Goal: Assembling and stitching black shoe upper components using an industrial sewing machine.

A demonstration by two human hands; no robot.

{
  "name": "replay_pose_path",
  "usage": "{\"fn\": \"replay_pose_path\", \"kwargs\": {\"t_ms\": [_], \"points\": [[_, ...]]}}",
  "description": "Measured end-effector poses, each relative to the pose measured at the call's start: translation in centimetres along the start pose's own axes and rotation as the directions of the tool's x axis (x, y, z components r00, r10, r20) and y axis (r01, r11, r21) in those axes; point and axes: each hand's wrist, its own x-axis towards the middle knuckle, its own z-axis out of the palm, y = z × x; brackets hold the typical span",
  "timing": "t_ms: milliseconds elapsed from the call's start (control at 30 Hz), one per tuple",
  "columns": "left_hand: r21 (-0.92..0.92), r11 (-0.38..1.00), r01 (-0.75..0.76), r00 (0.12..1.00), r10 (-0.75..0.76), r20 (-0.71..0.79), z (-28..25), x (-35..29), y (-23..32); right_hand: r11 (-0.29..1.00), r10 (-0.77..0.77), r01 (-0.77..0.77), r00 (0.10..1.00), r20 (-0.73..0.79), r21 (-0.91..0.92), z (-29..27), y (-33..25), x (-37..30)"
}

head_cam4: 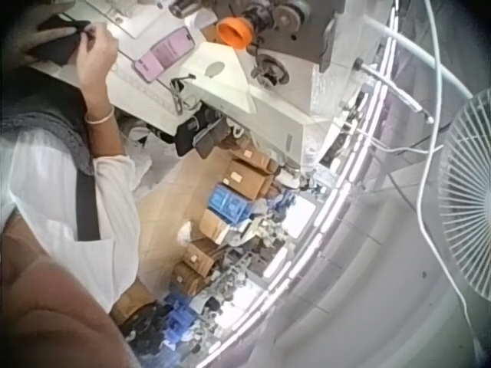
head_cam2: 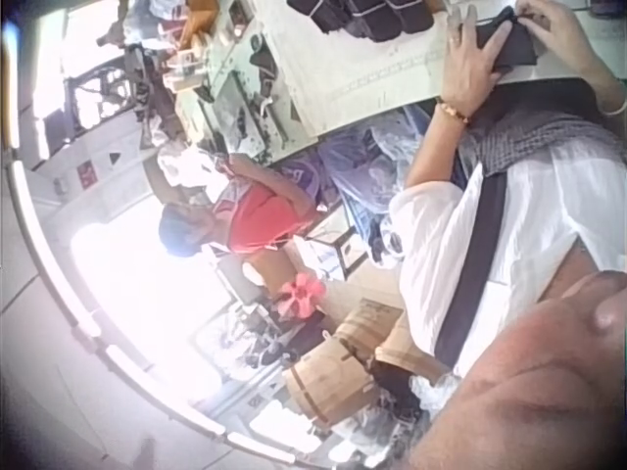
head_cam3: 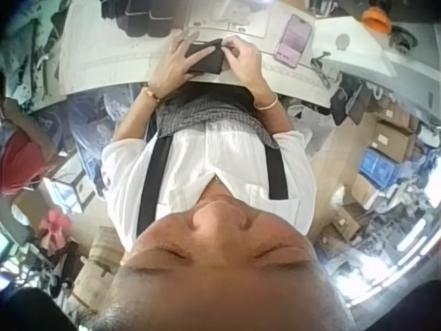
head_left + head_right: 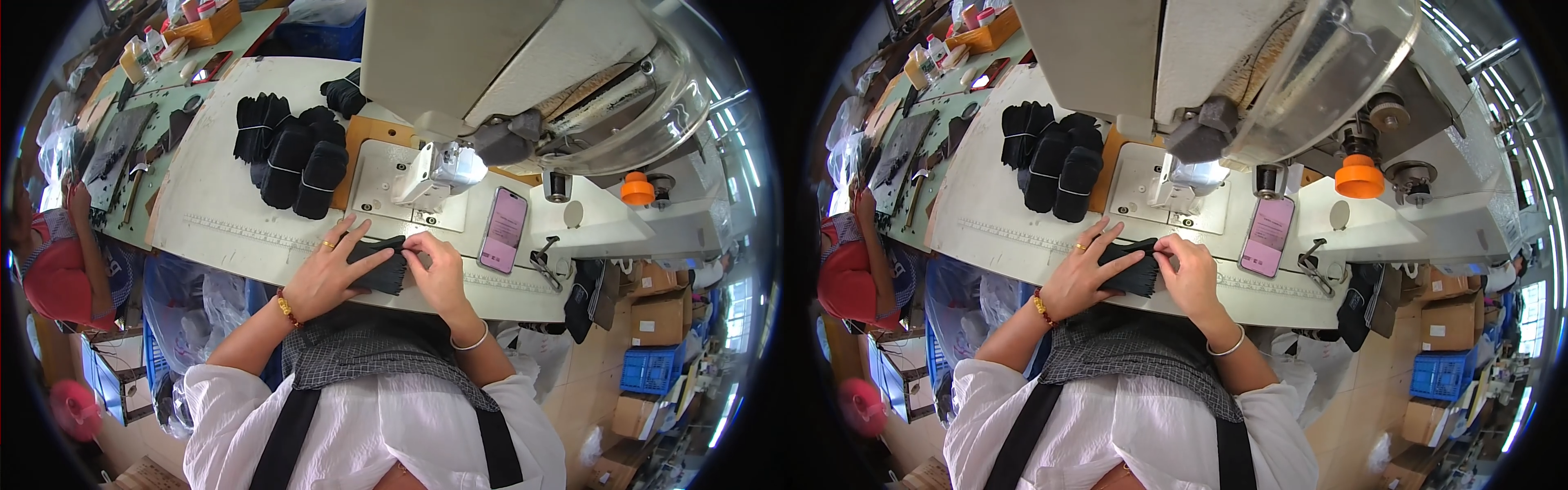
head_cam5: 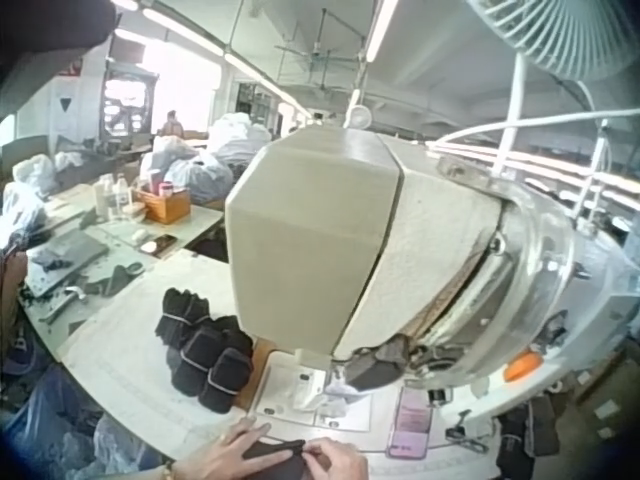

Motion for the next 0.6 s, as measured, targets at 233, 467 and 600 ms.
{"fn": "replay_pose_path", "kwargs": {"t_ms": [233,467,600], "points": [[-0.032,0.999,-0.041,0.999,0.041,0.012,0.0,-0.1,-0.5,0.98,-0.133,0.149,0.984,0.119,-0.135,-1.1,-1.2,1.5],[-0.027,0.999,-0.048,0.999,0.048,0.0,-0.1,-0.2,-0.5,0.947,-0.178,0.227,0.959,0.219,-0.227,-1.2,-2.0,2.7],[-0.019,0.999,-0.038,0.999,0.038,0.005,0.0,-0.1,-0.5,0.972,-0.179,0.204,0.965,0.191,-0.119,-0.5,-1.1,3.0]]}}
